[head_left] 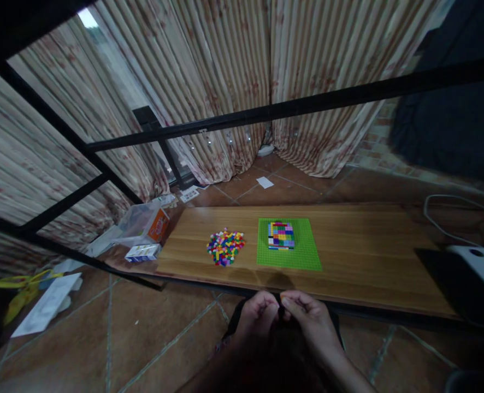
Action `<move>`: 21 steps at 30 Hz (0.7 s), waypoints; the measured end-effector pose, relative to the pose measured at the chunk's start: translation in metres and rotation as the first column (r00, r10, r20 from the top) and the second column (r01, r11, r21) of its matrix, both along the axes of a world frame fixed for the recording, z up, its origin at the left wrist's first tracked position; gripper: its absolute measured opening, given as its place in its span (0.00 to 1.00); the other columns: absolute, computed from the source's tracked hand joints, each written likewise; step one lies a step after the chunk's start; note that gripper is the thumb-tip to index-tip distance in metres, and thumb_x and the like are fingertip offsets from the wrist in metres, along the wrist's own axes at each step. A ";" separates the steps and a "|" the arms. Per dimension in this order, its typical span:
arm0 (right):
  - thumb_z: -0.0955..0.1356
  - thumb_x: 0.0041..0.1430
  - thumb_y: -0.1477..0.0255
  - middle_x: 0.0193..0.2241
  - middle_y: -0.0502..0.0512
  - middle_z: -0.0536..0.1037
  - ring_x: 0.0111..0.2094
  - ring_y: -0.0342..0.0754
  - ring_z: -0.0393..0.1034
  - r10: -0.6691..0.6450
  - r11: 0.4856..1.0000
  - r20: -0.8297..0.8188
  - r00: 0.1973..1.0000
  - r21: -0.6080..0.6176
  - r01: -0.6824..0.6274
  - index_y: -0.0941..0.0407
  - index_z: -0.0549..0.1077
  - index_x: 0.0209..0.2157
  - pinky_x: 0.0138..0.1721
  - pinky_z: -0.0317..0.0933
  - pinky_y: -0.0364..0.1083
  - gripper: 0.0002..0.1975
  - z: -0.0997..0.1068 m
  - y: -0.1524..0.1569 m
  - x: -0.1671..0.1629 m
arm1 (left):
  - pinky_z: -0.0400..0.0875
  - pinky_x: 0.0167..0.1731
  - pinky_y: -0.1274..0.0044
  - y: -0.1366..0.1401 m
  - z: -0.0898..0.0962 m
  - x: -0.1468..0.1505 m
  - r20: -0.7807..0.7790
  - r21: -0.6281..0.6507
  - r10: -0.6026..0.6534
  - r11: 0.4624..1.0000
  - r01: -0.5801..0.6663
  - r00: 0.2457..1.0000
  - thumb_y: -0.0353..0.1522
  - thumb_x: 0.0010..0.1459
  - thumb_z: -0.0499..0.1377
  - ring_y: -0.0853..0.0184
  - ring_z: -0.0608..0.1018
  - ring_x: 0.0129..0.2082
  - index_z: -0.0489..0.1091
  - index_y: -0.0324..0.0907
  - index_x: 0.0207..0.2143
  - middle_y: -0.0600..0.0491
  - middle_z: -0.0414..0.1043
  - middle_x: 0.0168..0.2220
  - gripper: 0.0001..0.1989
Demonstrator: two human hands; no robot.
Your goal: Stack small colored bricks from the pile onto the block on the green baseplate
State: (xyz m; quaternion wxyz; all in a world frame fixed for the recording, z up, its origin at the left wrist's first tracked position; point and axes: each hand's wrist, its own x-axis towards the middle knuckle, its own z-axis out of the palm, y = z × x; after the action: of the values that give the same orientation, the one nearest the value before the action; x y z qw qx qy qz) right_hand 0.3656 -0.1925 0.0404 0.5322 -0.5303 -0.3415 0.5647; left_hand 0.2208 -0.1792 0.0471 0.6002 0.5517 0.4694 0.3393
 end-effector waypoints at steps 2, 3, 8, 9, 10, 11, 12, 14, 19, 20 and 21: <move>0.73 0.46 0.59 0.18 0.49 0.72 0.22 0.44 0.66 -0.089 0.996 0.070 0.994 0.014 0.088 0.57 0.77 0.32 0.28 0.61 0.44 0.16 0.000 0.017 0.007 | 0.56 0.21 0.81 0.006 -0.003 -0.005 -0.026 -0.019 0.029 0.999 -0.029 0.999 0.43 0.56 0.55 0.75 0.62 0.19 0.65 0.40 0.28 0.59 0.62 0.19 0.15; 0.73 0.46 0.59 0.20 0.50 0.74 0.22 0.45 0.66 -0.132 0.991 0.121 0.984 0.032 0.129 0.57 0.77 0.32 0.28 0.61 0.44 0.16 0.000 0.027 0.011 | 0.56 0.21 0.81 0.009 -0.004 -0.008 -0.035 -0.023 0.056 0.998 -0.057 0.998 0.43 0.56 0.55 0.75 0.62 0.20 0.65 0.40 0.28 0.59 0.61 0.19 0.15; 0.70 0.50 0.61 0.31 0.55 0.79 0.32 0.50 0.72 -0.273 0.955 0.403 0.873 0.223 0.196 0.55 0.77 0.32 0.37 0.65 0.49 0.13 -0.002 0.085 0.026 | 0.61 0.25 0.82 0.024 -0.009 -0.037 -0.059 0.022 0.228 0.974 -0.227 0.972 0.42 0.55 0.58 0.74 0.65 0.23 0.67 0.40 0.28 0.58 0.62 0.22 0.13; 0.69 0.51 0.61 0.32 0.56 0.79 0.34 0.50 0.73 -0.287 0.949 0.454 0.843 0.253 0.186 0.55 0.77 0.31 0.39 0.65 0.49 0.12 -0.003 0.095 0.027 | 0.61 0.25 0.82 0.027 -0.010 -0.044 -0.066 0.021 0.270 0.963 -0.269 0.961 0.41 0.55 0.59 0.74 0.66 0.23 0.67 0.40 0.29 0.58 0.63 0.23 0.13; 0.68 0.52 0.62 0.33 0.56 0.79 0.35 0.51 0.73 -0.296 0.946 0.502 0.813 0.272 0.176 0.55 0.77 0.32 0.40 0.65 0.50 0.11 -0.004 0.104 0.028 | 0.62 0.25 0.82 0.030 -0.011 -0.051 -0.072 0.027 0.303 0.953 -0.302 0.950 0.41 0.55 0.59 0.74 0.66 0.24 0.68 0.40 0.30 0.58 0.64 0.23 0.13; 0.68 0.53 0.63 0.33 0.56 0.79 0.35 0.51 0.73 -0.299 0.945 0.549 0.781 0.283 0.163 0.55 0.77 0.32 0.40 0.65 0.50 0.11 -0.005 0.111 0.027 | 0.62 0.26 0.82 0.033 -0.012 -0.057 -0.080 0.038 0.326 0.945 -0.324 0.942 0.41 0.55 0.59 0.73 0.67 0.24 0.68 0.40 0.30 0.58 0.65 0.24 0.13; 0.67 0.53 0.64 0.33 0.56 0.79 0.34 0.50 0.73 -0.300 0.945 0.596 0.745 0.289 0.150 0.55 0.77 0.32 0.39 0.65 0.50 0.11 -0.005 0.117 0.026 | 0.63 0.26 0.81 0.036 -0.013 -0.063 -0.094 0.051 0.342 0.940 -0.338 0.935 0.41 0.55 0.59 0.73 0.68 0.25 0.68 0.40 0.31 0.57 0.66 0.24 0.13; 0.66 0.55 0.65 0.33 0.56 0.79 0.32 0.50 0.73 -0.294 0.948 0.684 0.668 0.297 0.113 0.55 0.77 0.32 0.37 0.65 0.49 0.10 -0.005 0.126 0.024 | 0.64 0.27 0.81 0.043 -0.014 -0.072 -0.137 0.084 0.346 0.938 -0.337 0.928 0.41 0.56 0.58 0.72 0.69 0.26 0.68 0.40 0.32 0.57 0.67 0.25 0.12; 0.65 0.56 0.67 0.32 0.56 0.80 0.29 0.49 0.73 -0.266 0.955 0.783 0.562 0.292 0.046 0.55 0.76 0.31 0.35 0.65 0.48 0.09 -0.003 0.131 0.022 | 0.65 0.29 0.81 0.061 -0.010 -0.086 -0.211 0.194 0.371 0.923 -0.334 0.904 0.41 0.57 0.58 0.72 0.70 0.28 0.68 0.40 0.33 0.56 0.68 0.27 0.12; 0.66 0.55 0.67 0.32 0.56 0.80 0.29 0.49 0.73 -0.266 0.956 0.779 0.568 0.289 0.052 0.55 0.76 0.31 0.35 0.65 0.48 0.09 -0.003 0.131 0.023 | 0.65 0.29 0.81 0.065 -0.009 -0.088 -0.229 0.210 0.371 0.922 -0.327 0.900 0.41 0.57 0.57 0.72 0.70 0.27 0.68 0.40 0.33 0.56 0.68 0.27 0.12; 0.66 0.55 0.67 0.32 0.56 0.80 0.29 0.49 0.73 -0.265 0.957 0.770 0.581 0.285 0.060 0.55 0.76 0.31 0.35 0.65 0.48 0.09 -0.003 0.132 0.023 | 0.65 0.29 0.81 0.069 -0.007 -0.090 -0.249 0.218 0.371 0.921 -0.322 0.894 0.41 0.57 0.57 0.71 0.70 0.27 0.68 0.40 0.34 0.56 0.69 0.27 0.12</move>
State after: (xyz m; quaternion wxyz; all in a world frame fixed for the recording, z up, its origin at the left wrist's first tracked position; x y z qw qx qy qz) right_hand 0.3888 -0.0608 0.0371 0.4288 -0.6913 -0.5557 0.1718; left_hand 0.1311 -0.1104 0.0404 0.4062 0.5512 0.6113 0.3969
